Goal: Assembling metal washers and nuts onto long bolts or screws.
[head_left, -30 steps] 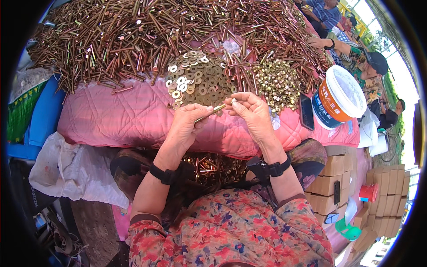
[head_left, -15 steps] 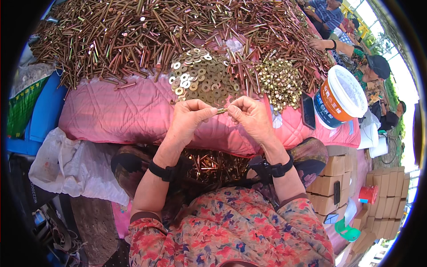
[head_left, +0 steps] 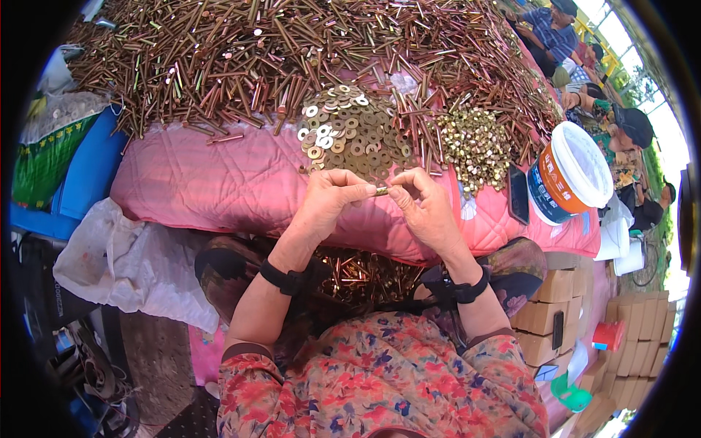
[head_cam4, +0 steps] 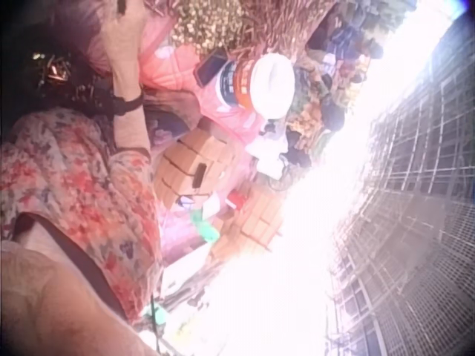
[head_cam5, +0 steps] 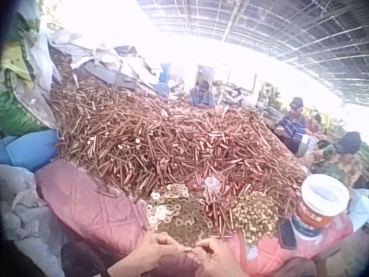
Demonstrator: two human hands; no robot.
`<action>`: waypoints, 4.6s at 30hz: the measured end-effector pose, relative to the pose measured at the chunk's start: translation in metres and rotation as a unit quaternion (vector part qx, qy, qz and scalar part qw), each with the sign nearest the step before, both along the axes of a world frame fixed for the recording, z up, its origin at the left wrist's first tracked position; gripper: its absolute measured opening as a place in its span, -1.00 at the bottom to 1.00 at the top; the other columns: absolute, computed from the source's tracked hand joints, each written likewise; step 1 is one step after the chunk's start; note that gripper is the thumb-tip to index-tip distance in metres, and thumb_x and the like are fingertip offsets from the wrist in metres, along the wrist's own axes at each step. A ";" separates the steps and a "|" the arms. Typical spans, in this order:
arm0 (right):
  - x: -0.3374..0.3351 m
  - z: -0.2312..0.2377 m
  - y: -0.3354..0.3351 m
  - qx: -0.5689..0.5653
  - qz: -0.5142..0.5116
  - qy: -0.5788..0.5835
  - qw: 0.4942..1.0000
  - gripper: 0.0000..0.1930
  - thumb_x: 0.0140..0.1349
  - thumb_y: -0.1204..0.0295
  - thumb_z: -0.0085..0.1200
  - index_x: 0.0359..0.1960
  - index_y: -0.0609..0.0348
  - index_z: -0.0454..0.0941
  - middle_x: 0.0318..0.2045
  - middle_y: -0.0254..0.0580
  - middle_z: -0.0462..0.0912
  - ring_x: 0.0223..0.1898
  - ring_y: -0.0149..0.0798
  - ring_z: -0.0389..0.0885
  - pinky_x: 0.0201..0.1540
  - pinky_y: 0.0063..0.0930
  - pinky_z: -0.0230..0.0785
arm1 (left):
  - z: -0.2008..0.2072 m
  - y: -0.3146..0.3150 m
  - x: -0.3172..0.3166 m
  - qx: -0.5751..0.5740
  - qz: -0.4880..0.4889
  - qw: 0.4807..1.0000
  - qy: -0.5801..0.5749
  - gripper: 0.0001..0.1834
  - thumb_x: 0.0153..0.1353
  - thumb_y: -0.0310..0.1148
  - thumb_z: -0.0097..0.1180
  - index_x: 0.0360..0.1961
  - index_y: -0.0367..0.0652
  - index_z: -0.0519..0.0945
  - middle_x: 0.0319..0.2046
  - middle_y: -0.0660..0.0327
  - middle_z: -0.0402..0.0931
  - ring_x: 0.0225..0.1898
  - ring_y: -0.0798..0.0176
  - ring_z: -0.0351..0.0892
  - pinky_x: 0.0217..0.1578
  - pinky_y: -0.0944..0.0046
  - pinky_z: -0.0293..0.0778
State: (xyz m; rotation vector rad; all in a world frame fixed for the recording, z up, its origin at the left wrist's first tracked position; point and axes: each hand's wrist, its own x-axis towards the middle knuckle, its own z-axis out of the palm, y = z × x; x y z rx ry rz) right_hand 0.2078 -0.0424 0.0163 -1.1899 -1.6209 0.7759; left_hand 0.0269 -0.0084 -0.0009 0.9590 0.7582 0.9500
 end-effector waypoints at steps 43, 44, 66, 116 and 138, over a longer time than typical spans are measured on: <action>0.011 -0.040 0.012 -0.117 -0.030 -0.172 0.978 -0.74 0.18 0.18 0.05 -0.45 0.12 0.54 -0.67 -0.10 0.51 -0.60 -0.08 0.52 -0.55 -0.29 0.27 | -0.014 0.122 -0.125 0.361 0.109 0.680 0.629 -0.74 -0.15 -0.56 0.10 -0.34 -0.17 0.63 -0.30 0.02 0.47 -0.23 -0.04 0.51 -0.20 0.16 0.44; 0.012 -0.040 0.013 -0.123 -0.031 -0.174 0.976 -0.74 0.18 0.18 0.05 -0.45 0.11 0.54 -0.67 -0.11 0.52 -0.60 -0.10 0.52 -0.55 -0.29 0.27 | -0.005 0.118 -0.117 0.351 0.030 0.742 0.570 -0.74 -0.15 -0.53 0.13 -0.32 -0.18 0.63 -0.35 0.03 0.51 -0.25 -0.01 0.53 -0.21 0.19 0.45; 0.003 -0.052 0.009 -0.033 -0.084 -0.197 0.976 -0.78 0.17 0.22 0.08 -0.47 0.09 0.53 -0.64 -0.19 0.53 -0.62 -0.18 0.52 -0.58 -0.36 0.28 | -0.002 0.176 -0.061 0.243 0.126 0.654 0.705 -0.64 -0.15 -0.23 0.19 -0.36 -0.29 0.55 -0.34 -0.20 0.50 -0.24 -0.21 0.51 -0.20 0.00 0.46; 0.006 -0.061 0.051 0.047 -0.080 -0.292 0.952 -0.86 0.08 0.42 0.05 -0.35 0.22 0.49 -0.36 0.00 0.47 -0.36 0.13 0.52 -0.30 -0.10 0.41 | 0.003 0.017 -0.016 -0.030 0.182 0.981 -0.060 -0.82 0.20 -0.39 0.11 -0.20 -0.23 0.57 -0.47 0.35 0.50 -0.47 0.51 0.46 -0.54 0.49 0.32; -0.004 -0.052 0.004 -0.062 -0.181 0.186 0.964 -0.88 0.13 0.56 0.07 -0.27 0.22 0.54 -0.50 -0.11 0.61 -0.53 -0.33 0.61 -0.50 -0.51 0.40 | -0.013 -0.001 0.027 -0.203 -0.061 0.977 -0.037 -0.89 0.24 -0.34 0.05 -0.40 -0.10 0.47 -0.60 0.29 0.45 -0.75 0.59 0.11 -0.74 0.58 0.05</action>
